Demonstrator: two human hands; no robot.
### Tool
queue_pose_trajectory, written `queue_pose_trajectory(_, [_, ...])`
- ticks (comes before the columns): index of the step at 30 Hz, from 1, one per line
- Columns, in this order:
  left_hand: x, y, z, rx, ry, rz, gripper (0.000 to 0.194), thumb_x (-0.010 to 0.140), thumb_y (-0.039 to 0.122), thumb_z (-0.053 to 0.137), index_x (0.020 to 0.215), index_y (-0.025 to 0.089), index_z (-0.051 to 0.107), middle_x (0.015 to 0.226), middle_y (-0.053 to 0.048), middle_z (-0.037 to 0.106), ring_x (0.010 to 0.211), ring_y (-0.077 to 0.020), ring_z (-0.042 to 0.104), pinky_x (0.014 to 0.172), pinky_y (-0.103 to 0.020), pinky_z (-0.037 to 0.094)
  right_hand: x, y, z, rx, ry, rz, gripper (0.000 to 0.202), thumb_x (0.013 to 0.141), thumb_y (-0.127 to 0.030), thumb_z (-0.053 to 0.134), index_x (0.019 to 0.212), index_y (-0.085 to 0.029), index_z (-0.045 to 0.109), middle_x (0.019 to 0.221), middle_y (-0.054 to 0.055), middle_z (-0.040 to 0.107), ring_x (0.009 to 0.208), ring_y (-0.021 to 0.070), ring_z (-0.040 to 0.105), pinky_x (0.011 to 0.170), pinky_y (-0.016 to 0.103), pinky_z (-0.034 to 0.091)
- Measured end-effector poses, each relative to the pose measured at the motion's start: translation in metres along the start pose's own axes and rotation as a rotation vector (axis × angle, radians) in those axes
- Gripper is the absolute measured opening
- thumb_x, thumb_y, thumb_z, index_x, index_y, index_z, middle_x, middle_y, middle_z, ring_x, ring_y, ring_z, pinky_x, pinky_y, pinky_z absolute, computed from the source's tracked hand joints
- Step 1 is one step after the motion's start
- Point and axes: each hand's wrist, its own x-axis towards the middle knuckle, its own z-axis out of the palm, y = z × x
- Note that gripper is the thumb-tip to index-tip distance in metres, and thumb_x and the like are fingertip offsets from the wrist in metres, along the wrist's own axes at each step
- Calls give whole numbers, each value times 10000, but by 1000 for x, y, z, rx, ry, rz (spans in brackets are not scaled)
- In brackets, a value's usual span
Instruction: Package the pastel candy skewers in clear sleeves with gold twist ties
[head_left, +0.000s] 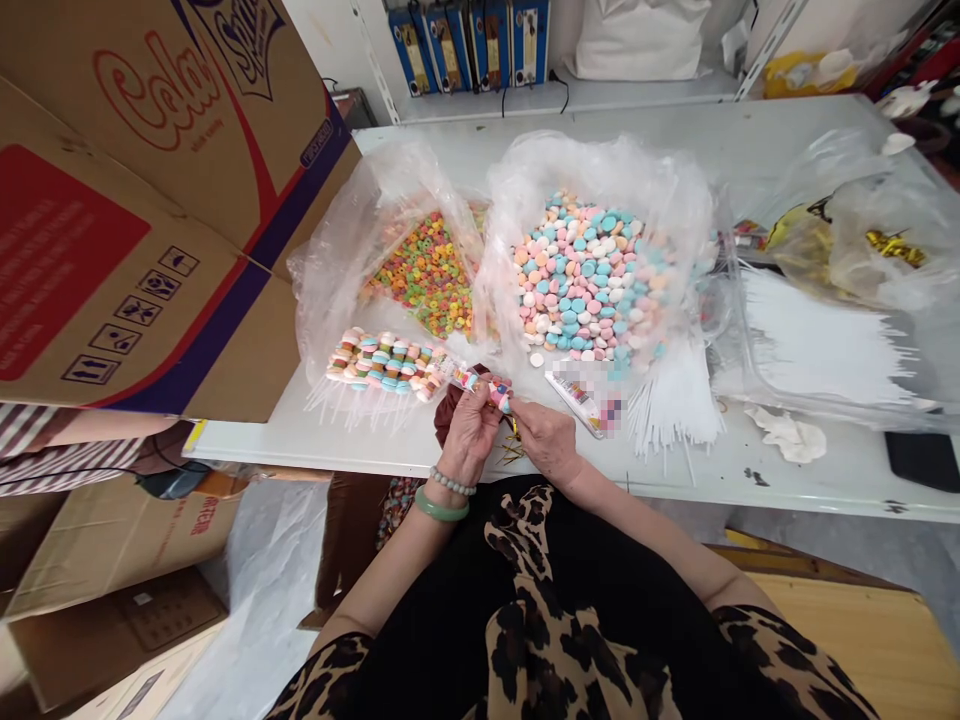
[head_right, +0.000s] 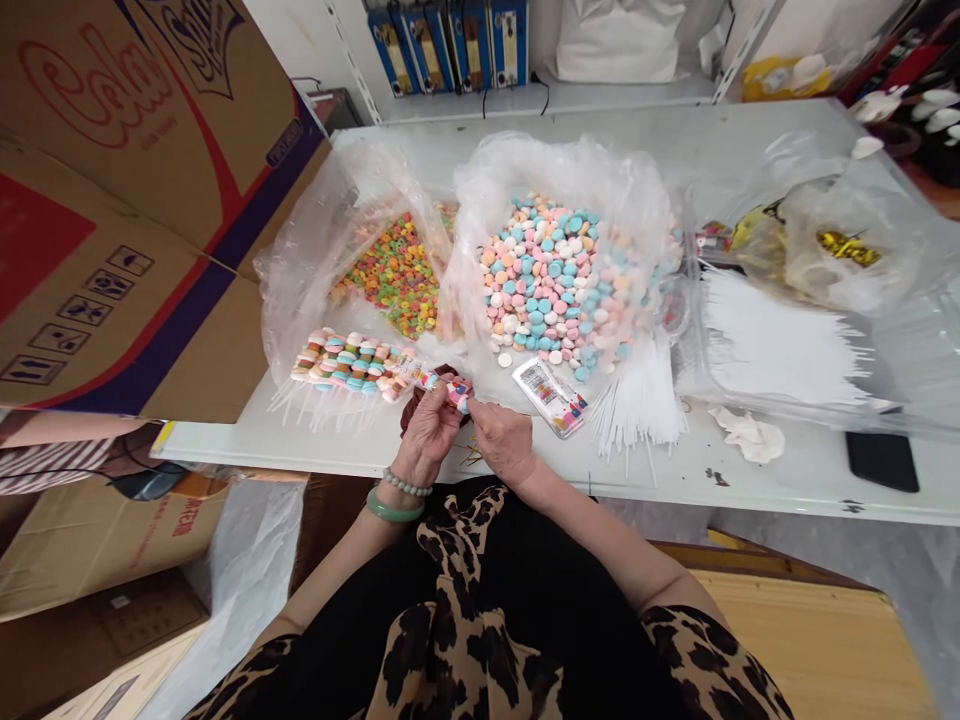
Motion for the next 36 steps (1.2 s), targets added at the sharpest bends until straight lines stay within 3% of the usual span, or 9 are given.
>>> queue_pose_trajectory(6, [-8,-3,5,8,-59,-84,299,665,308,813,892,180,666,888,-34,703,893,-171,669,840,-286,504,8,10,2,316,1,199,245,907,-338,510,999,-284,732,911,-2,742,863,185,643,734,257,454])
queue_pose_trajectory(10, [-12,-3,9,-4,-61,-105,333,627,253,841,895,141,677,853,-39,711,791,-131,657,781,-246,502,14,16,4,503,-40,320,256,871,-379,524,920,-231,726,765,-17,707,726,168,612,639,249,434])
queue_pose_trajectory(15, [-10,-3,12,-29,-32,-98,309,625,251,843,852,132,670,804,-33,702,764,-146,664,761,-261,505,12,8,-8,201,-140,234,222,890,-380,524,923,-246,698,767,-12,693,706,164,596,616,247,355])
queue_pose_trajectory(19, [-7,-3,12,-37,-20,-112,245,678,237,808,847,133,663,824,-39,693,793,-155,662,772,-271,501,8,4,-12,-46,-97,135,259,938,-397,486,910,-227,679,819,29,708,729,174,611,624,260,330])
queue_pose_trajectory(22, [-8,-6,11,-39,-3,-131,219,713,228,781,877,136,669,839,-31,687,762,-125,637,748,-252,493,8,7,-6,-63,-38,131,311,970,-387,428,876,-211,666,790,35,701,702,165,600,618,264,318])
queue_pose_trajectory(28, [-12,-18,15,-30,-4,-103,268,637,208,827,833,137,659,752,13,650,672,-83,582,697,-217,467,14,11,6,-65,-22,306,393,940,-486,458,713,-212,623,647,12,643,595,154,533,555,272,242])
queue_pose_trajectory(31, [-11,-19,18,-43,-25,-90,255,626,221,835,765,137,638,722,18,638,655,-74,572,682,-200,458,14,9,7,-120,17,238,360,961,-434,429,773,-202,630,697,35,662,617,161,546,569,281,250])
queue_pose_trajectory(36, [-5,-6,14,-69,15,-91,244,655,230,818,798,152,636,767,-1,651,745,-132,636,776,-276,492,7,15,1,38,-54,59,269,966,-333,420,874,-208,640,825,43,694,759,172,603,657,260,353])
